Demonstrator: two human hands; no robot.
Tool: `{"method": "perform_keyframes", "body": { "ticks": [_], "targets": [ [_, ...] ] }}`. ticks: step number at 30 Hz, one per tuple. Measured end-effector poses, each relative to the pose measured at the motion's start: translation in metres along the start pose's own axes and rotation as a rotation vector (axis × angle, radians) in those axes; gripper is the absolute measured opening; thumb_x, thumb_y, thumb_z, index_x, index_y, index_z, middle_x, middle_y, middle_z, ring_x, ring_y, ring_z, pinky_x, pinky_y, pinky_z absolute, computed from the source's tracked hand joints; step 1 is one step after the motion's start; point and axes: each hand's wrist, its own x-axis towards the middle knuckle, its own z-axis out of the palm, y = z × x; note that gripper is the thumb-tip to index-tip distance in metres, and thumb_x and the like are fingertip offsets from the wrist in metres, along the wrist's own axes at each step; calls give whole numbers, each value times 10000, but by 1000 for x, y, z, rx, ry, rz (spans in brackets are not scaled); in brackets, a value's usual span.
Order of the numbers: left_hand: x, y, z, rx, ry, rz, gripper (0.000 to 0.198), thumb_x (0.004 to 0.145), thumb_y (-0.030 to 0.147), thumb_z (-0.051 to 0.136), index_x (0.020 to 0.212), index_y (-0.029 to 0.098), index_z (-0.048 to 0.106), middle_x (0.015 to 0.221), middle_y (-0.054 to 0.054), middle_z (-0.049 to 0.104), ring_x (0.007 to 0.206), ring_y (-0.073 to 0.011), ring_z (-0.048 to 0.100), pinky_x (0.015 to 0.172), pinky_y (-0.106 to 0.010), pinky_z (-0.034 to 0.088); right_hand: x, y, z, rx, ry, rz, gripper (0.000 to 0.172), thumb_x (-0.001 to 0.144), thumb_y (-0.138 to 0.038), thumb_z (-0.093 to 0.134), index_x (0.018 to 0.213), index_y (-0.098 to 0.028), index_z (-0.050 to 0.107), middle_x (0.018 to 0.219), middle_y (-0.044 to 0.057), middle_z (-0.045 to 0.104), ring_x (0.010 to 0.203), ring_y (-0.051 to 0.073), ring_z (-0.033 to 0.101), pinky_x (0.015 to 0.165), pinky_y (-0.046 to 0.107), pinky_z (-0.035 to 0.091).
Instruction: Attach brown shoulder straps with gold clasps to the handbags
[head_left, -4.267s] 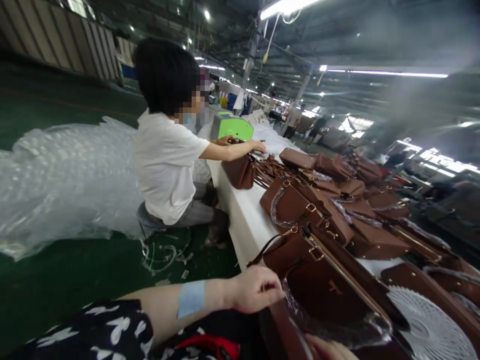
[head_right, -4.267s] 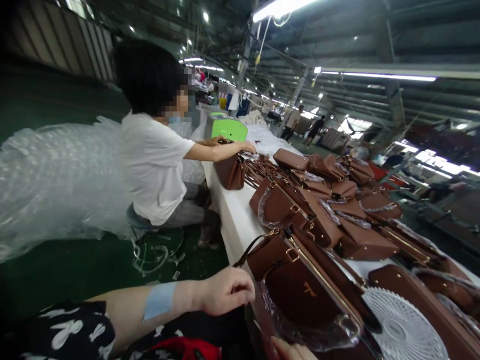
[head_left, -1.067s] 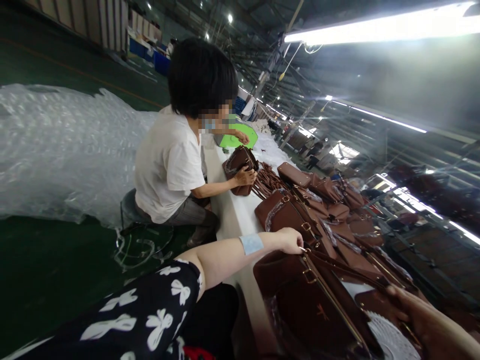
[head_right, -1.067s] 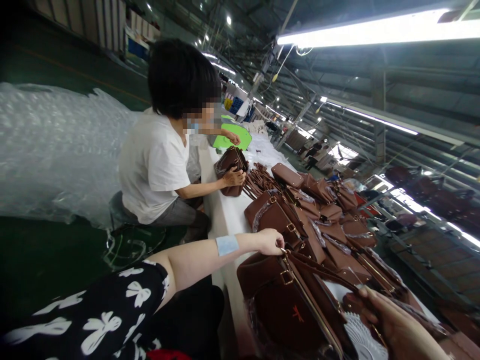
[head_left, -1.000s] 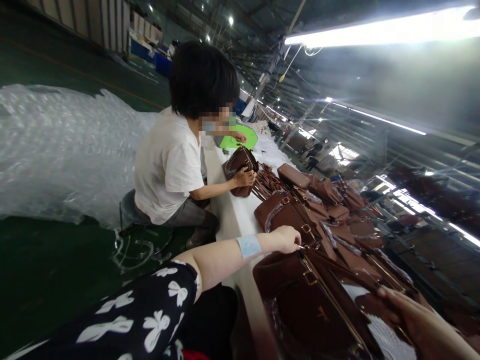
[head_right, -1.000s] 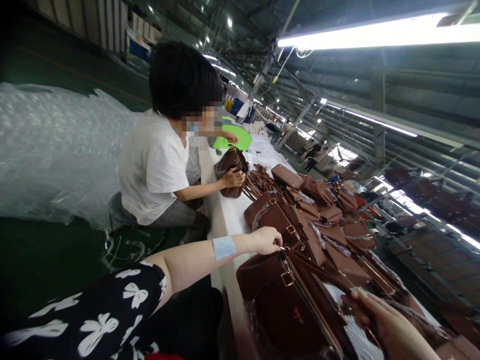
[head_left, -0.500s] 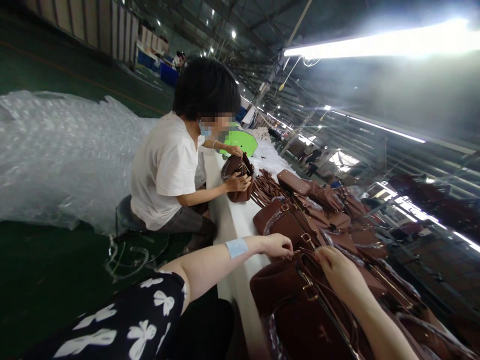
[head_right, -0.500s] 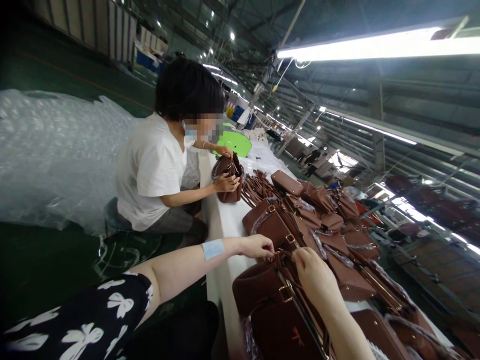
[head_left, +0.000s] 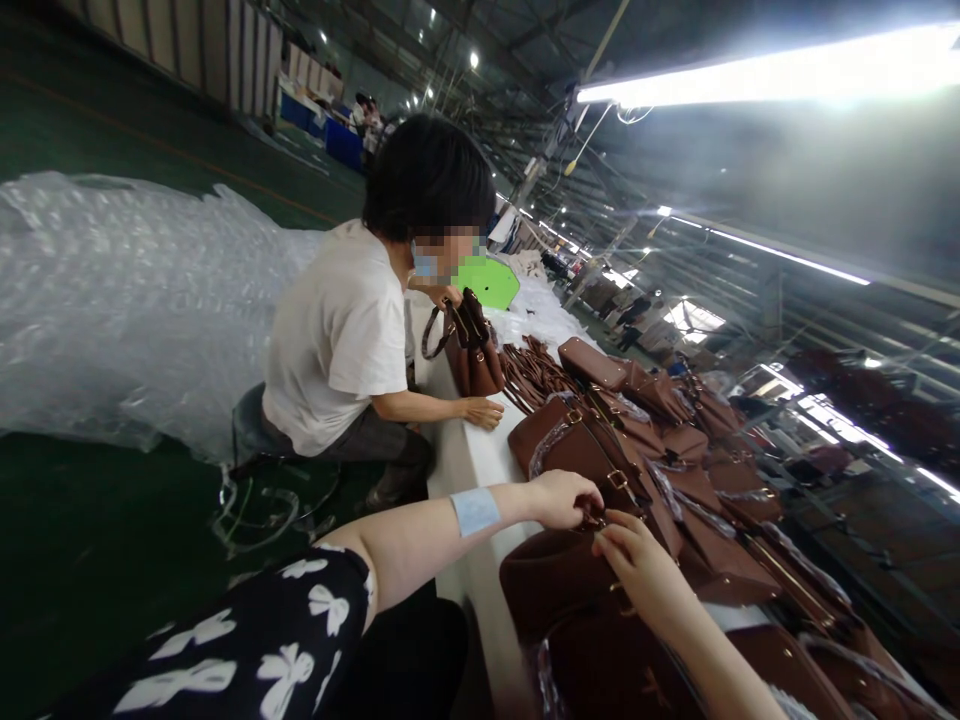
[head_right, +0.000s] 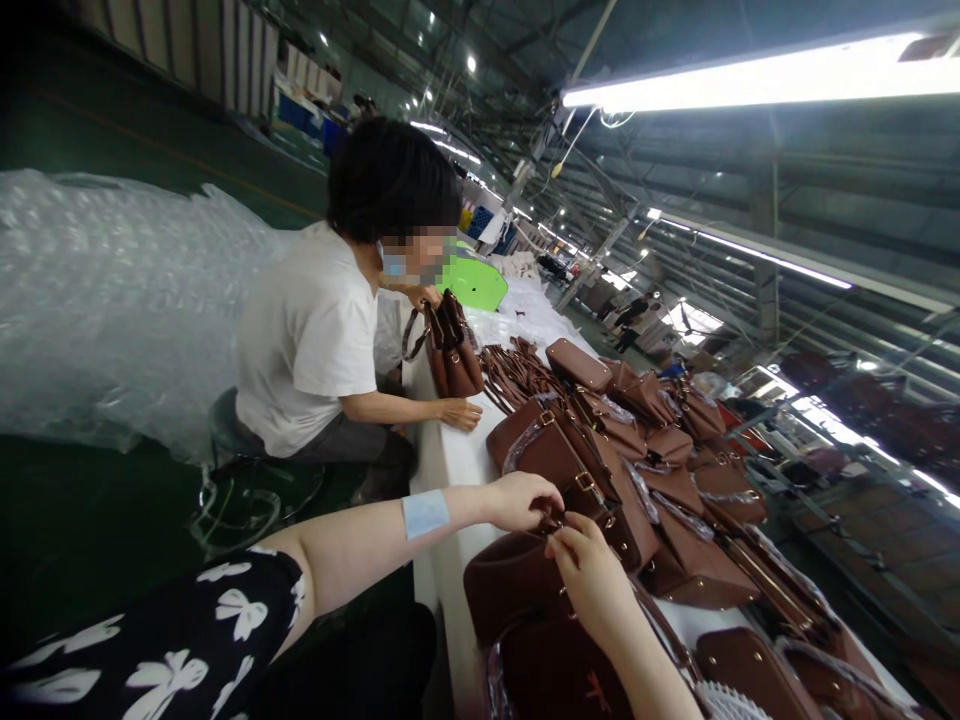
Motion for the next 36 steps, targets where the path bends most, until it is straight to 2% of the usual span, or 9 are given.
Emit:
{"method": "perform_keyframes", "body": {
  "ticks": [2,6,11,13,18,21,24,29,36],
  "targets": [
    [4,2,3,76,-5,76,388,760,83,528,1086,219,689,1008,-3,704,929,-150,640,810,-229,480,1,0,-2,50,-12,9,326,825,-419,456,687,-244,695,1163,107,647,1110,265,602,992,393,419],
    [8,1,8,131,-69,66,328,767,82,517,980,221,724,969,7,705,931,-150,644,814,-221,481,8,3,-10,149,12,47,343,800,-492,507,678,-233,695,890,74,711,928,253,653,907,362,461],
    [4,1,7,-48,-89,105,301,742,93,569,1003,185,687,1029,0,682,967,-141,630,875,-216,480,25,14,-23,252,93,144,464,822,-586,466,788,-190,706,732,57,725,707,223,675,654,299,501],
    [1,2,6,-73,-96,103,269,730,142,617,991,168,676,993,-10,671,915,-150,625,824,-225,490,31,18,-25,239,145,172,488,827,-602,458,822,-182,707,726,56,726,687,223,671,613,292,486],
    [0,-5,5,-56,-102,84,185,707,190,681,886,147,664,869,2,643,787,-133,591,702,-212,460,33,19,-16,71,235,184,441,834,-578,457,795,-216,705,737,56,730,761,249,674,672,308,466],
    [0,-13,7,-79,-102,20,132,758,197,662,879,144,667,818,12,652,753,-114,590,692,-197,448,28,14,-4,-68,223,147,371,871,-503,432,834,-250,700,784,47,729,752,239,663,669,311,437],
    [-1,-17,9,-52,-49,-31,162,791,188,642,945,158,680,908,-3,695,801,-116,613,732,-198,458,27,10,-1,-189,176,93,319,883,-428,431,819,-259,694,901,51,730,826,242,658,697,315,421],
    [-1,-11,8,-80,-24,-89,242,804,186,641,1041,190,692,962,3,722,854,-118,646,749,-187,470,32,10,-27,-291,124,89,405,936,-462,350,965,-255,696,954,82,740,874,277,671,710,347,440],
    [1,3,4,138,-41,-53,253,814,192,588,1043,216,692,982,-12,719,913,-165,662,786,-225,488,40,-10,-59,-365,-65,-80,283,907,-359,442,974,-321,714,954,31,754,886,251,678,737,327,428]
  ]
}}
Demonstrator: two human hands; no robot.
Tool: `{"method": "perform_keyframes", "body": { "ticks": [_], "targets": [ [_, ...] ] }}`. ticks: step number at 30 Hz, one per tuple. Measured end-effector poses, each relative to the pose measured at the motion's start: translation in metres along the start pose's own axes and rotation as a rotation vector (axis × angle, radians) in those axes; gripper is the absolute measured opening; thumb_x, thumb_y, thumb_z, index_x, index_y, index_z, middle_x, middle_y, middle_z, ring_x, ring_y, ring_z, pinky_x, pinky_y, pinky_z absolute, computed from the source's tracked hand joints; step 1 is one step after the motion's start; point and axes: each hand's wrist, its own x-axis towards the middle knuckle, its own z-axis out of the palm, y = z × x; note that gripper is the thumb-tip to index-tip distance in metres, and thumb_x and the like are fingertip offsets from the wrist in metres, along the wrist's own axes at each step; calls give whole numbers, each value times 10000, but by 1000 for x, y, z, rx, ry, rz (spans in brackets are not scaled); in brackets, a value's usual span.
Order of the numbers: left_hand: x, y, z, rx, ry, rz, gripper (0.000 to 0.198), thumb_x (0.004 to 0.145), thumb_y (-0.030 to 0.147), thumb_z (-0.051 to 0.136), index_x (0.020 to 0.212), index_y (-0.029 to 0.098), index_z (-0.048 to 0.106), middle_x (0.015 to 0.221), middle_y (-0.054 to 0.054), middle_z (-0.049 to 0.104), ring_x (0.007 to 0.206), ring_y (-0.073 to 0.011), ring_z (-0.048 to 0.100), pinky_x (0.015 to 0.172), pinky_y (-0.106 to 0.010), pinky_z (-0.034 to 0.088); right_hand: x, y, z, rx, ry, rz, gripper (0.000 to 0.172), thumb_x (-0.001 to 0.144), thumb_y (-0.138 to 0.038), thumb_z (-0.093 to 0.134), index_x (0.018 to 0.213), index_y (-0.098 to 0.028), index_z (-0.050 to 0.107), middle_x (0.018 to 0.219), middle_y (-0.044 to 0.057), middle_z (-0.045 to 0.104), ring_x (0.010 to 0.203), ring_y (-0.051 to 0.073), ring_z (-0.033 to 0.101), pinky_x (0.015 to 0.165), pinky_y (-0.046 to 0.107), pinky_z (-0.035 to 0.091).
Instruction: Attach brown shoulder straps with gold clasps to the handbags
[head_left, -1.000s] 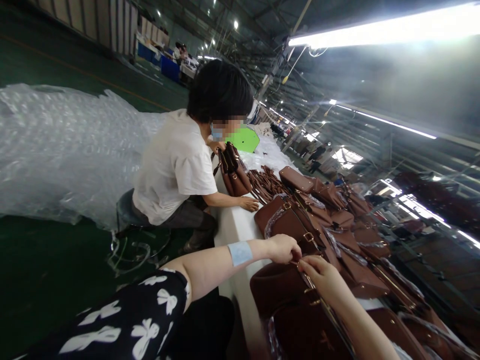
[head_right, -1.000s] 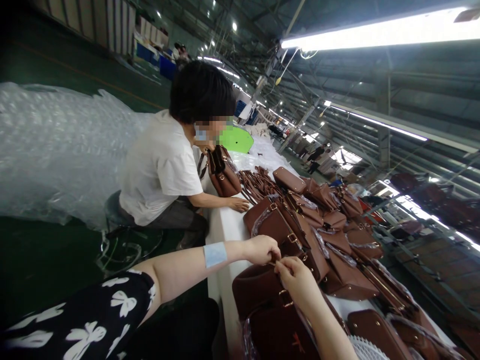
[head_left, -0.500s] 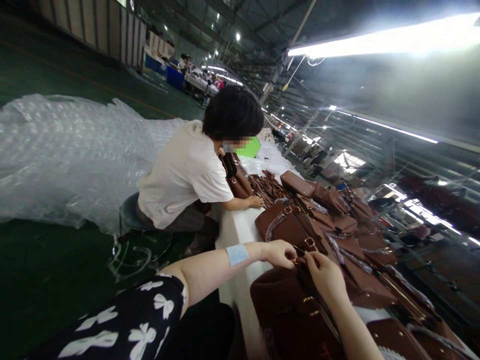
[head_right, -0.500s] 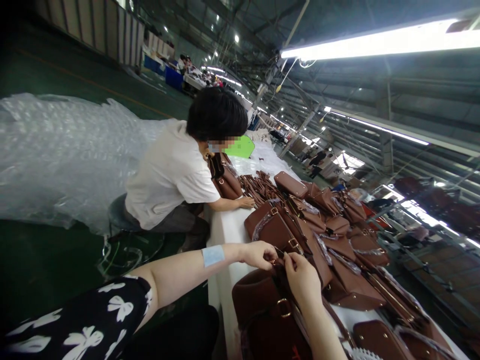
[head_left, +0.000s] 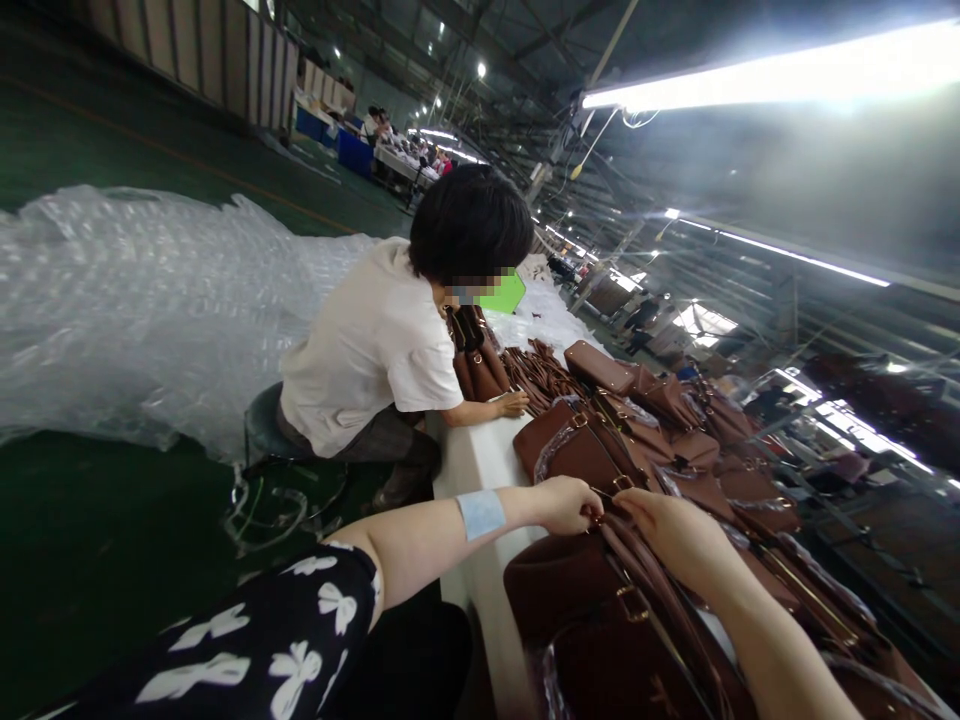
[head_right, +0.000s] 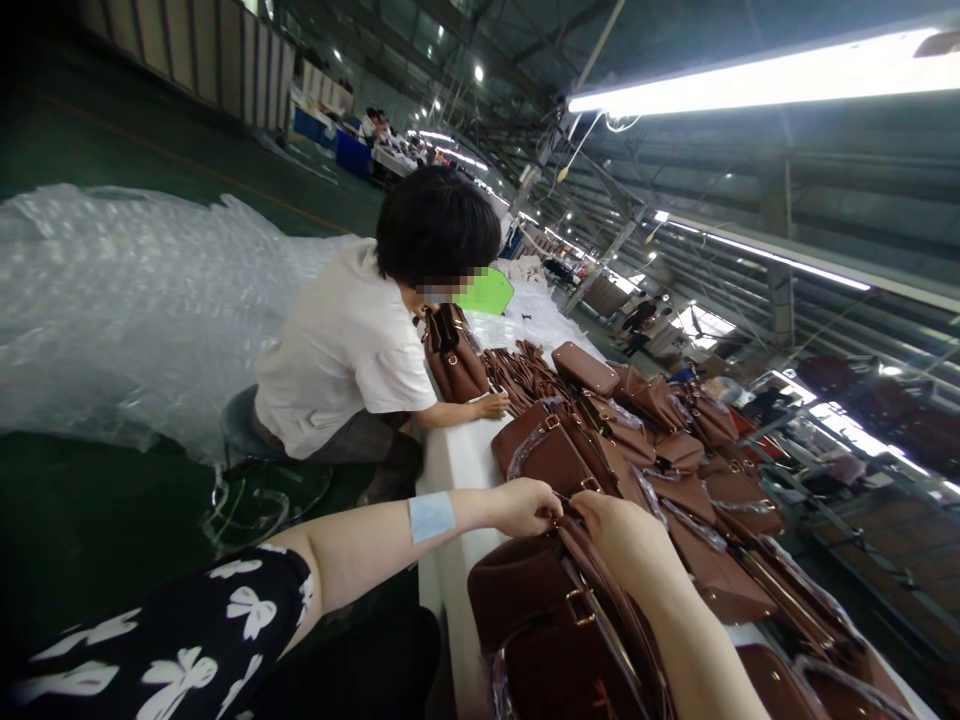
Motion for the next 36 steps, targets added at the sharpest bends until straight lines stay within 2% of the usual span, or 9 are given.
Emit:
{"method": "perform_keyframes", "body": {
  "ticks": [4,7,10,14,18,22,26,31,36],
  "targets": [
    [-1,9,3,92,56,-15,279,824,233,535,1069,206,665,1025,-75,702,957,-246,670,802,-314,521,7,-13,-4,-6,-45,-112,258,891,-270,429,865,-262,686,905,49,717,841,225,656,713,313,406],
    [1,11,6,74,67,-66,243,848,251,513,1031,176,655,1034,-99,693,976,-253,671,825,-329,530,10,-19,1,35,-49,-169,284,911,-244,384,924,-243,667,933,41,700,885,189,641,755,286,422],
    [4,10,7,70,72,-32,234,873,249,485,1016,173,654,1065,-97,691,1013,-247,663,865,-329,522,8,-18,10,41,-18,-149,288,931,-258,365,952,-238,651,977,45,682,900,186,629,763,287,422],
    [5,10,6,72,-1,-14,232,854,234,498,1004,223,675,1032,-54,713,997,-244,674,826,-318,527,-2,-9,27,0,9,-88,240,919,-247,397,917,-220,636,958,67,646,867,204,615,723,301,394],
    [3,12,4,98,-29,-24,248,813,242,549,1015,240,692,1008,-43,726,979,-254,683,785,-316,528,-8,-2,42,4,-26,-91,292,943,-251,351,933,-232,642,954,55,639,858,186,618,714,289,391],
    [2,13,0,80,1,-16,289,812,274,582,1081,263,689,1080,-11,725,1030,-227,670,820,-295,514,-10,5,48,15,-64,-96,315,935,-254,329,857,-231,633,949,45,648,863,186,625,736,295,414],
    [4,14,-1,53,-18,-8,282,819,231,587,1072,258,709,1044,5,738,1012,-190,671,821,-261,507,-15,14,40,-7,-76,-54,351,945,-255,267,877,-232,611,932,48,683,865,189,642,754,298,434],
    [6,18,1,73,-16,11,307,804,155,565,1064,227,712,1034,-13,736,1002,-184,668,843,-256,507,-21,12,12,-173,-104,-12,227,928,-336,394,829,-249,578,804,38,684,751,222,644,616,305,338],
    [4,22,3,134,8,-5,371,799,166,550,1124,270,694,1088,-29,703,997,-212,663,818,-283,518,-21,2,-6,-328,-99,-74,229,909,-162,388,890,-229,607,905,64,672,837,232,649,640,321,306]
  ]
}}
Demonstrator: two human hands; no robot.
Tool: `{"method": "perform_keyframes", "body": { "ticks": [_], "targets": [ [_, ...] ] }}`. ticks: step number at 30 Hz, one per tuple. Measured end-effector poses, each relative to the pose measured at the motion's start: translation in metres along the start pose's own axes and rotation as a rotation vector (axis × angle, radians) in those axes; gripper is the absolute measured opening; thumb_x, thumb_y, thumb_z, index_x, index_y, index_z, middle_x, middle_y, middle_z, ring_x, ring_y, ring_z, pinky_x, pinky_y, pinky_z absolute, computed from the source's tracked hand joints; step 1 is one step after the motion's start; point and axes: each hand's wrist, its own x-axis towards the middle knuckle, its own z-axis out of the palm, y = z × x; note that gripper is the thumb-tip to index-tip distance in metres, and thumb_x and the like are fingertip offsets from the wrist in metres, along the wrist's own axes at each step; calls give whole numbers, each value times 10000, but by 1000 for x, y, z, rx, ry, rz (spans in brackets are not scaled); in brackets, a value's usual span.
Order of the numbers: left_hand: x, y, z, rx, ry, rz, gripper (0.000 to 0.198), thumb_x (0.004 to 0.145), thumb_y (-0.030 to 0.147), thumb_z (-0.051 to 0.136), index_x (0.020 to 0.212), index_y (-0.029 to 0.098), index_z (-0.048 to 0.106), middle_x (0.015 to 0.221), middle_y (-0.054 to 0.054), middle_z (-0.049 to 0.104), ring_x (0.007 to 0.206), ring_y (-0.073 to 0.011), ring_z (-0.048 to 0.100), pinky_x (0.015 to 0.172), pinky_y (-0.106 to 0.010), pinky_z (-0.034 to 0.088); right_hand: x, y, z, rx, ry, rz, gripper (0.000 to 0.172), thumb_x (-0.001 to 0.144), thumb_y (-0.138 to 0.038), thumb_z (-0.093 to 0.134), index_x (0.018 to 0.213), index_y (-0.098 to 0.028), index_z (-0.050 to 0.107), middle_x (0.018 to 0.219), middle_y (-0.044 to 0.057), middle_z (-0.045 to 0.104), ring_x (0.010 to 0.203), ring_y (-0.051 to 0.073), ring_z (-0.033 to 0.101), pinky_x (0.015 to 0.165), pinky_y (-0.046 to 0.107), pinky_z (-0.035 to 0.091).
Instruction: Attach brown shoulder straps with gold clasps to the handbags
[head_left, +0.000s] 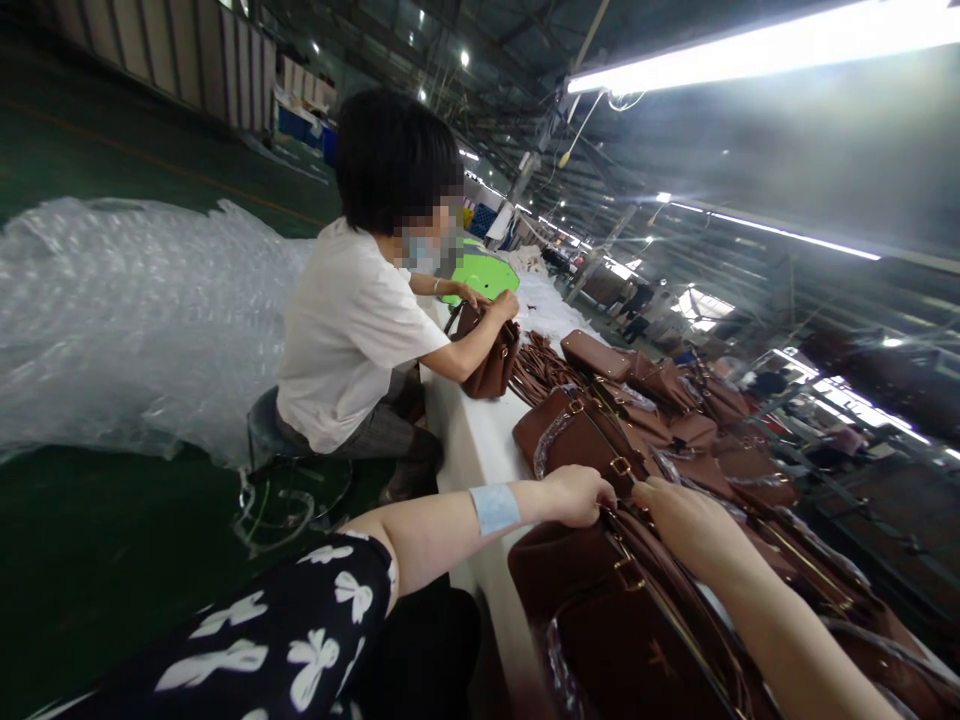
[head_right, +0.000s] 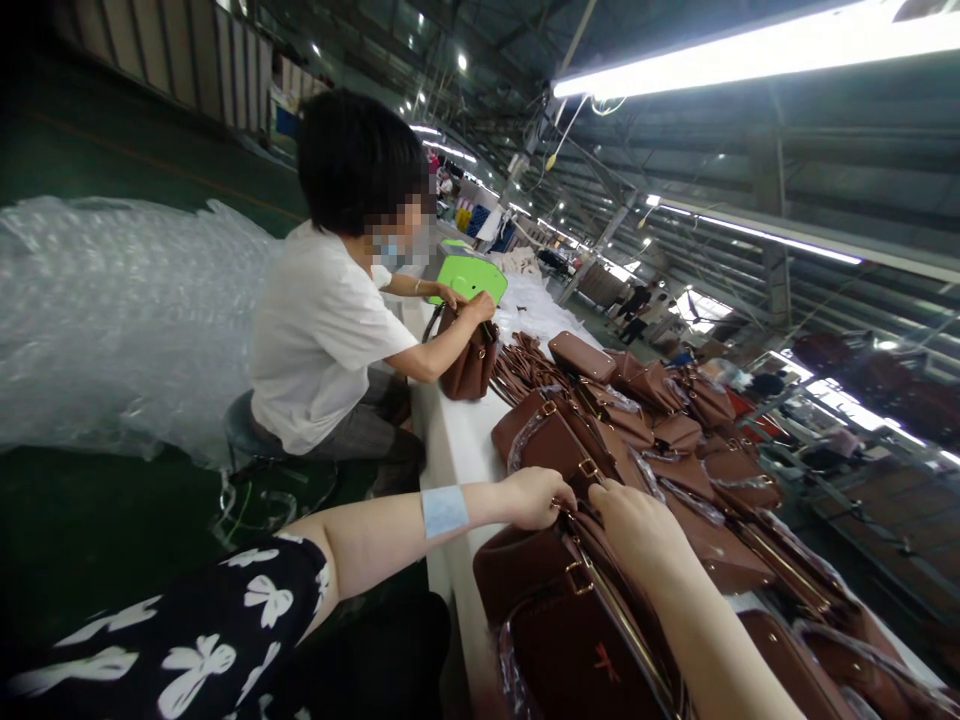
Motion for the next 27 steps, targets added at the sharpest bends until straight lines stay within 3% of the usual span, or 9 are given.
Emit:
{"method": "perform_keyframes", "body": {
  "ticks": [6,20,27],
  "targets": [
    [-3,0,3,7,29,11,375,835,162,497,1135,290,681,1095,-33,666,996,-210,652,834,-294,521,4,1,-4,-119,-13,-46,262,895,-97,415,900,-208,652,942,79,673,941,255,630,728,342,367],
    [-3,3,4,32,26,7,366,833,165,490,1127,293,667,1079,-35,660,982,-233,662,820,-326,533,9,-12,1,-202,39,-148,229,921,-148,483,944,-178,709,980,103,688,998,271,613,880,379,408],
    [-6,3,14,19,130,-59,305,801,173,504,1059,204,665,1045,-82,658,963,-255,663,831,-355,554,13,-20,16,-207,44,-133,274,919,-98,443,979,-168,701,948,101,709,961,268,650,811,364,421]
  ]
}}
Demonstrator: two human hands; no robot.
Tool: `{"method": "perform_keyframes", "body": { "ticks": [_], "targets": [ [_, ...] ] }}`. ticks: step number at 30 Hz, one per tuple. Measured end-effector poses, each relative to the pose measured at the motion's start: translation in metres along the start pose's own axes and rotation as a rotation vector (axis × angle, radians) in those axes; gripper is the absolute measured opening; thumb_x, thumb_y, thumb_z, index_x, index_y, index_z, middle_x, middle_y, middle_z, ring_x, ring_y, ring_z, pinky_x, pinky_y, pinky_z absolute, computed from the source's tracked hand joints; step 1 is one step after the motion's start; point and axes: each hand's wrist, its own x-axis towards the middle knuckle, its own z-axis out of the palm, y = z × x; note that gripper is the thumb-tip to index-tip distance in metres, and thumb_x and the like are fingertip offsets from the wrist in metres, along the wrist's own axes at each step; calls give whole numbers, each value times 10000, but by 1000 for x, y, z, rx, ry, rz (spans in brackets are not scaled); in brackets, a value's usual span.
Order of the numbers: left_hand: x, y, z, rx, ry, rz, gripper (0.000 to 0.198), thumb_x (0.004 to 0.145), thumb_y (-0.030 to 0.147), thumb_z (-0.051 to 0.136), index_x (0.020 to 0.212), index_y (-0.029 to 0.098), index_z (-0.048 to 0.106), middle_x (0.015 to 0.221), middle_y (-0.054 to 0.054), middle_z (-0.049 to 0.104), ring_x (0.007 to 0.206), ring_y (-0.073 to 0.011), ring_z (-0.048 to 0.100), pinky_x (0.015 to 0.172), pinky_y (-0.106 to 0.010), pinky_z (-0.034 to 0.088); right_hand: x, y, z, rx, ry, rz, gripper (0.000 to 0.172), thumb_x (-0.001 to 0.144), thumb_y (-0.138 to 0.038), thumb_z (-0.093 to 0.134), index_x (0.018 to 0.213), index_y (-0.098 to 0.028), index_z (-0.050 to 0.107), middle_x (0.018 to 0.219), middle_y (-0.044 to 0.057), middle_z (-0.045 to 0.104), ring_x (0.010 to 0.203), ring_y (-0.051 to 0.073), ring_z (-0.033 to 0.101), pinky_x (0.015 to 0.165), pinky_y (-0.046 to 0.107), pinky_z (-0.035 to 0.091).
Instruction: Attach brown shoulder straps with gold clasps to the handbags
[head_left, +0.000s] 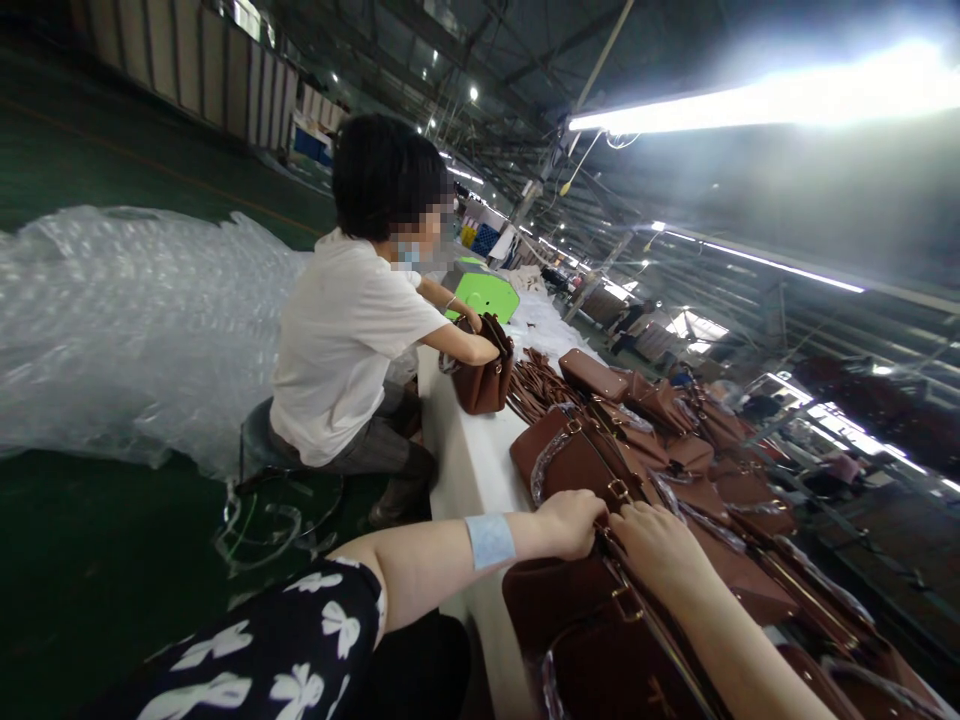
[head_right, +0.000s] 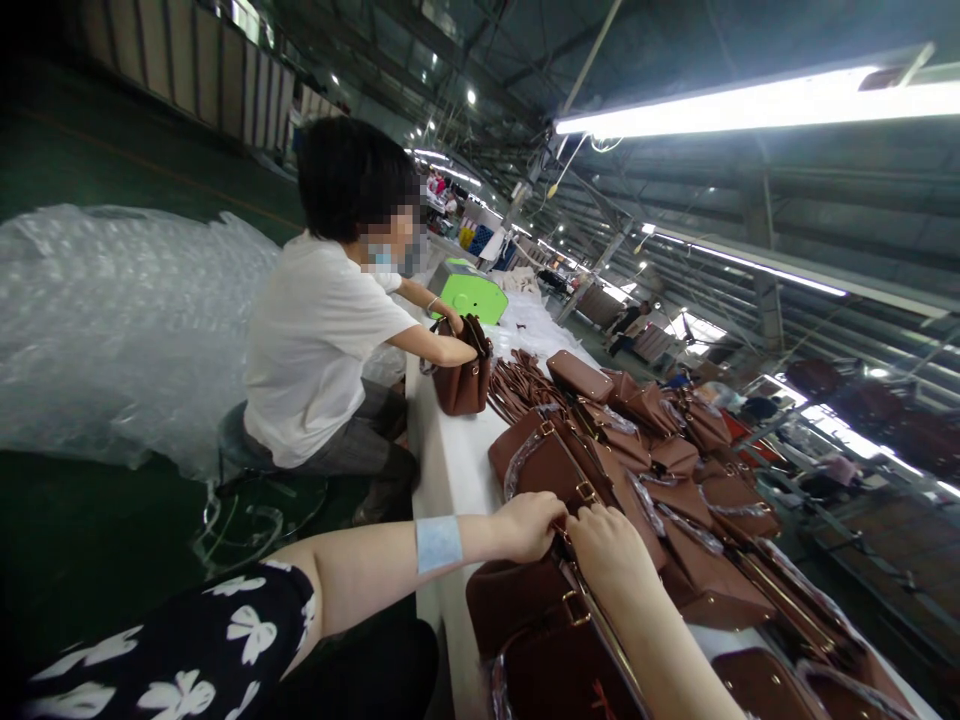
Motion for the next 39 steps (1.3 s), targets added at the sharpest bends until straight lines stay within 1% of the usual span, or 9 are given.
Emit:
{"method": "perform_keyframes", "body": {
  "ticks": [4,10,16,22,26,29,33,36,39],
  "targets": [
    [-2,-2,6,-72,36,-16,316,805,158,502,1052,228,686,1057,-63,646,969,-235,653,872,-357,549,-1,4,2,26,-16,51,261,932,-124,424,956,-175,679,933,101,707,921,266,678,722,346,410],
    [-5,-3,12,-143,178,-82,258,812,221,533,1000,180,706,1149,-84,601,966,-227,642,913,-352,540,-3,10,4,111,-48,102,265,934,-139,404,920,-236,650,895,47,705,851,244,704,617,320,344],
    [-4,-9,16,-139,138,-35,267,816,247,548,1018,236,721,1134,-44,594,947,-204,633,909,-339,532,-9,4,8,223,-29,135,253,949,-176,402,929,-237,646,932,42,712,892,242,693,635,317,334],
    [-4,-12,10,-100,60,31,224,816,268,582,1002,244,704,1089,-31,600,925,-187,633,851,-305,534,-12,-6,21,353,-24,208,329,983,-237,338,929,-247,662,962,50,739,929,239,687,685,312,361],
    [-10,-8,7,11,108,127,218,873,263,505,1047,215,626,1137,-47,609,946,-194,635,826,-316,540,-10,-9,26,448,-5,309,347,979,-275,322,930,-235,663,963,70,753,904,258,692,685,322,384],
    [-13,-6,6,77,136,127,223,887,265,471,1071,189,571,1101,-65,631,956,-210,640,814,-327,542,-6,-8,27,542,12,348,352,982,-342,330,953,-256,670,967,38,759,915,223,690,713,296,420],
    [-14,-7,7,68,141,119,269,861,271,506,1116,191,537,1079,-55,649,941,-215,653,790,-328,545,-1,-11,32,591,14,371,265,935,-423,455,975,-239,642,891,27,751,842,201,691,689,274,429],
    [-14,-8,9,97,133,137,304,860,282,515,1156,219,546,1108,-57,638,928,-221,659,747,-331,547,-2,-16,37,547,10,366,160,910,-323,489,952,-210,594,800,36,723,779,212,682,641,282,394],
    [-12,-12,9,86,104,142,263,881,295,500,1114,236,607,1129,-51,637,919,-210,662,753,-321,539,-6,-22,38,491,8,355,112,927,-269,457,932,-214,554,852,54,726,830,231,691,615,289,358]
  ]
}}
